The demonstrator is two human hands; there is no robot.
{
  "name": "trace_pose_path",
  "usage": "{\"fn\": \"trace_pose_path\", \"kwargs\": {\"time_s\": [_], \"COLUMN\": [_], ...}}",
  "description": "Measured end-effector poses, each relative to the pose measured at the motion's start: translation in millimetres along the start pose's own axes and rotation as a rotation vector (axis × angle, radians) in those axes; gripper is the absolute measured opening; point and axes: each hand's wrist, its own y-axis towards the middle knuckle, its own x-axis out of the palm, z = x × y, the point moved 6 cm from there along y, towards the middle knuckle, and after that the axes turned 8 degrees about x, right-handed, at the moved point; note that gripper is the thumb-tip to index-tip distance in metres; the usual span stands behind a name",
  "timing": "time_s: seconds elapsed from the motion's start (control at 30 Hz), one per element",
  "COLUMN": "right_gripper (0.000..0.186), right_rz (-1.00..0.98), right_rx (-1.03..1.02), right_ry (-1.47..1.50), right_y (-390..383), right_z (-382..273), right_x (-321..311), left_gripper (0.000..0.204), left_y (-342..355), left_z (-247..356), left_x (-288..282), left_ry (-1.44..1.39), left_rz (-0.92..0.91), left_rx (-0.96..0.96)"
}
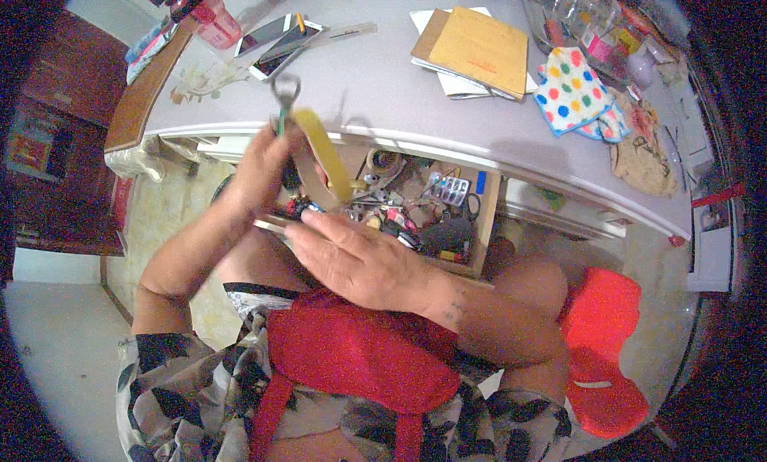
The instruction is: The person wipes a glass jar with a cloth and places it on a tray. They then open a drawer and remove various items including a notebook, a phone, a pencil, scissors, tape, and a key, placing them on the table. The person inspects the key and continues to remove more items from the drawer.
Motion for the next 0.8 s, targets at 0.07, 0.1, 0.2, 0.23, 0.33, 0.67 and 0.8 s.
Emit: {"fn": "trace_pose_path", "kwargs": {"time_s": [0.07,0.1,0.2,0.23,0.33,0.67,0.8], "right_gripper": [0.028,0.028,0.024,0.025,0.026,0.027,0.023], "right_rz": [-0.013,-0.018,-0.094,-0.118,-0.119,-0.069,-0.006], "right_rx": [0.021,0.026,0.175,0.223,0.259,0.311,0.488], "right_ry": [0.048,0.079,0.12,0.124,0.164,0.149,0.132], "right_y": [-4,-6,-6,-8,-18,-26,-31], "right_z": [5,7,25,33,50,89,124], "right_x": [-4,-5,-1,1,7,-8,-27], "left_gripper": [0.026,0.027,0.029,0.028,0.021,0.044,0.064], "left_y": [42,62,138,154,203,307,262], "left_z": [20,32,30,28,18,21,41], "left_x": [-6,-5,-2,5,21,-38,-37], "left_ry": [0.126,0.235,0.486,0.563,0.636,0.914,0.563], "left_rz": [-0.02,-0.031,-0.23,-0.273,-0.357,0.184,0.098], "left_rx": [0.055,0.129,0.076,0.005,-0.079,0.265,0.373]}}
